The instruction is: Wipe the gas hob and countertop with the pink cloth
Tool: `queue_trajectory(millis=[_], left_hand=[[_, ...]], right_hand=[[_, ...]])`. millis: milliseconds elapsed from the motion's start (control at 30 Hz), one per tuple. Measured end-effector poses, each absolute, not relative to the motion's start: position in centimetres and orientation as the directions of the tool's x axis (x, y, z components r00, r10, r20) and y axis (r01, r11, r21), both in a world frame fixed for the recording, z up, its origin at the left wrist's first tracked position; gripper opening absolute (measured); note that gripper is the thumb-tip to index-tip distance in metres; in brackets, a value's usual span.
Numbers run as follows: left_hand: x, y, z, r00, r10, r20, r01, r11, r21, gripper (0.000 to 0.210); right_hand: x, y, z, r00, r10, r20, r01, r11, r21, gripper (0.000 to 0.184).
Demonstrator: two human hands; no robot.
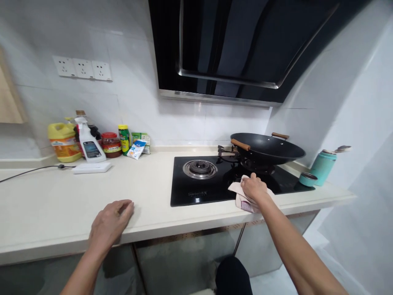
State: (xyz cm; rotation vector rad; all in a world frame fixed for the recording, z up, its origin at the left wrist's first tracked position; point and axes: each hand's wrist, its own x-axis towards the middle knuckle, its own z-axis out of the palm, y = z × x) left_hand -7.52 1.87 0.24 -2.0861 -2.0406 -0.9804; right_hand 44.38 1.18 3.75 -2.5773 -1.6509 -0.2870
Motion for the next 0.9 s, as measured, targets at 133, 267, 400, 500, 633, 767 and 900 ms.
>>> queue_trajectory(millis=[133,267,400,500,633,767,900], left_hand=[[-7.5,1.8,0.3,-0.082,0.879,0.470,0.919,-0.116,0.378,0.045],[-7.5,1.7,0.3,-0.060,0.879,0.472,0.926,-0.128,0.356,0.046],[-7.2,1.5,0.4,-0.065,0.879,0.472,0.927,-0.122,0.354,0.048],[-6.9,1.3,0.6,-0.063,0.879,0.472,0.929,-0.122,0.351,0.047],[-6.6,0.9,0.8,-0.080,0.876,0.476,0.923,-0.116,0.367,0.043],[-6.6,0.7,0.7,-0.069,0.865,0.497,0.921,-0.136,0.365,0.041],[-6.7,0.7,0.6,-0.064,0.862,0.502,0.924,-0.140,0.357,0.040]], right_hand=[[44.1,1.2,3.8,0.382,0.899,0.212,0.915,-0.400,0.046,0.042],[42.7,-0.1,3.1,0.340,0.906,0.252,0.926,-0.370,0.079,0.042],[39.9,-1.6,2.3,0.254,0.908,0.334,0.943,-0.310,0.125,0.042],[36.7,-2.2,2.1,0.176,0.912,0.370,0.962,-0.238,0.130,0.039],[31.7,-1.8,2.6,0.065,0.930,0.362,0.989,-0.109,0.101,0.037],[28.5,-0.7,3.2,-0.006,0.938,0.347,0.996,-0.023,0.081,0.035],[27.9,0.2,3.6,-0.012,0.948,0.319,0.999,-0.003,0.048,0.033]])
